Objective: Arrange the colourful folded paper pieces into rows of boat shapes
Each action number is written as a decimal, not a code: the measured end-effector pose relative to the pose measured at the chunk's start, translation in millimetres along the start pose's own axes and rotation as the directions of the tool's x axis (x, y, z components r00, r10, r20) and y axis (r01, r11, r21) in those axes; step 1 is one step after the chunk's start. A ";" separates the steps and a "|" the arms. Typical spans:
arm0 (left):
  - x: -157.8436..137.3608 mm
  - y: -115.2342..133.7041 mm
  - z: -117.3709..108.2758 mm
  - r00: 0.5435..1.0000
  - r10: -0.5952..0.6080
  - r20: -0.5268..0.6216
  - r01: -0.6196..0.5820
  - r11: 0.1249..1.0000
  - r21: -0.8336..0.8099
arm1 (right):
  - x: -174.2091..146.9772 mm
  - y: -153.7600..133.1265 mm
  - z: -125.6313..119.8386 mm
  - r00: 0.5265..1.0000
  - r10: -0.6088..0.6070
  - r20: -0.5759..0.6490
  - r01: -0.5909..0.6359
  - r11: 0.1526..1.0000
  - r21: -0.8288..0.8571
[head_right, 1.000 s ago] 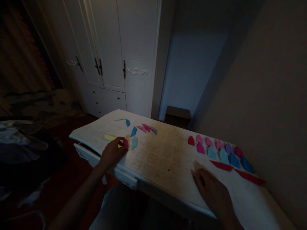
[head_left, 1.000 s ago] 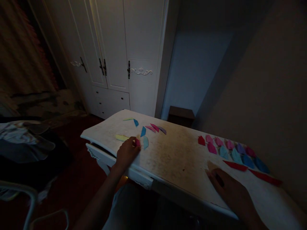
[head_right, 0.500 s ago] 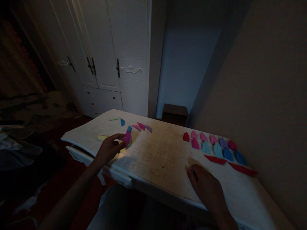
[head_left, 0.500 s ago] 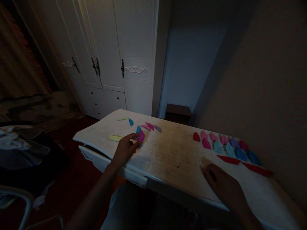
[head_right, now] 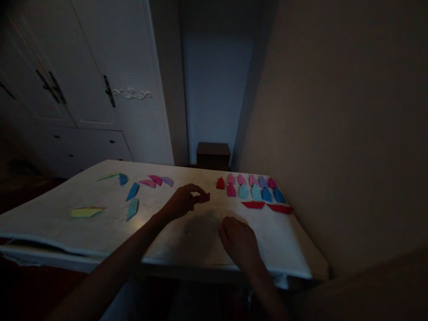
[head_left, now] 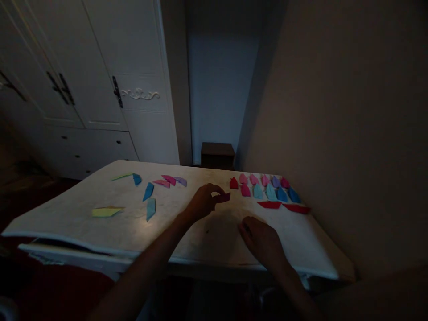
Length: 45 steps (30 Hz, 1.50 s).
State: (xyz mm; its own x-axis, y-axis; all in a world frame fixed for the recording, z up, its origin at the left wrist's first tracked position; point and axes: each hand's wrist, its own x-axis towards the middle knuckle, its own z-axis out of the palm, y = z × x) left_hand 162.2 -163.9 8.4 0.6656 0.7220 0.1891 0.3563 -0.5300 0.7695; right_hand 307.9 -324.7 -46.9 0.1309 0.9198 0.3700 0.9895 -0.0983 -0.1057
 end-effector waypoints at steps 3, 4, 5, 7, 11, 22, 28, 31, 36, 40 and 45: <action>21.4 4.6 29.0 0.991 0.032 0.129 -0.034 0.999 0.007 | 0.7 -0.9 -1.2 0.999 0.025 0.025 -0.026 1.000 0.008; 27.8 5.7 38.4 0.986 0.061 0.154 -0.068 0.997 0.043 | 1.0 -1.1 -1.7 0.999 0.033 0.034 -0.033 0.999 0.013; 33.7 6.6 47.6 0.981 0.092 0.171 -0.109 0.990 0.087 | 1.2 -1.4 -2.2 0.998 0.039 0.040 -0.039 0.999 0.018; 44.0 7.6 64.5 0.970 0.142 0.198 -0.178 0.967 0.182 | 1.6 -1.7 -3.1 0.998 0.048 0.049 -0.049 0.998 0.029; 55.9 8.0 88.0 0.960 0.134 0.246 -0.211 0.924 0.319 | 2.1 -2.0 -3.9 0.996 0.063 0.060 -0.066 0.997 0.049; 50.8 8.3 95.9 0.974 0.117 0.195 -0.196 0.868 0.456 | 3.6 -2.4 -4.2 0.993 0.071 0.089 -0.078 0.994 0.074; 49.4 5.1 97.5 0.981 0.118 0.156 -0.176 0.883 0.436 | 2.7 -1.1 -2.3 0.992 0.077 0.095 -0.086 0.993 0.086; 50.0 3.9 94.9 0.987 0.098 0.125 -0.142 0.897 0.418 | 2.6 -0.6 -2.4 0.993 0.075 0.092 -0.084 0.992 0.093; 46.9 5.6 84.1 0.992 0.116 0.042 -0.123 0.928 0.352 | 3.2 -0.2 -3.8 0.995 0.065 0.075 -0.072 0.992 0.099; 37.8 2.6 74.8 0.990 0.138 0.017 -0.135 0.931 0.340 | 2.6 0.7 -3.0 0.996 0.061 0.065 -0.067 0.993 0.099; 16.6 -12.5 61.1 0.993 0.113 0.016 -0.112 0.927 0.359 | 1.9 1.5 -2.1 0.998 0.038 0.053 -0.043 0.996 0.084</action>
State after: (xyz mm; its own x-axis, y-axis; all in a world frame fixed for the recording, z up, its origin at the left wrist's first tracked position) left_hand 208.9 -172.5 -35.3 0.7120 0.6500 0.2655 0.4914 -0.7314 0.4729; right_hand 309.8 -323.9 -44.5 0.1651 0.9343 0.3161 0.9744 -0.1049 -0.1989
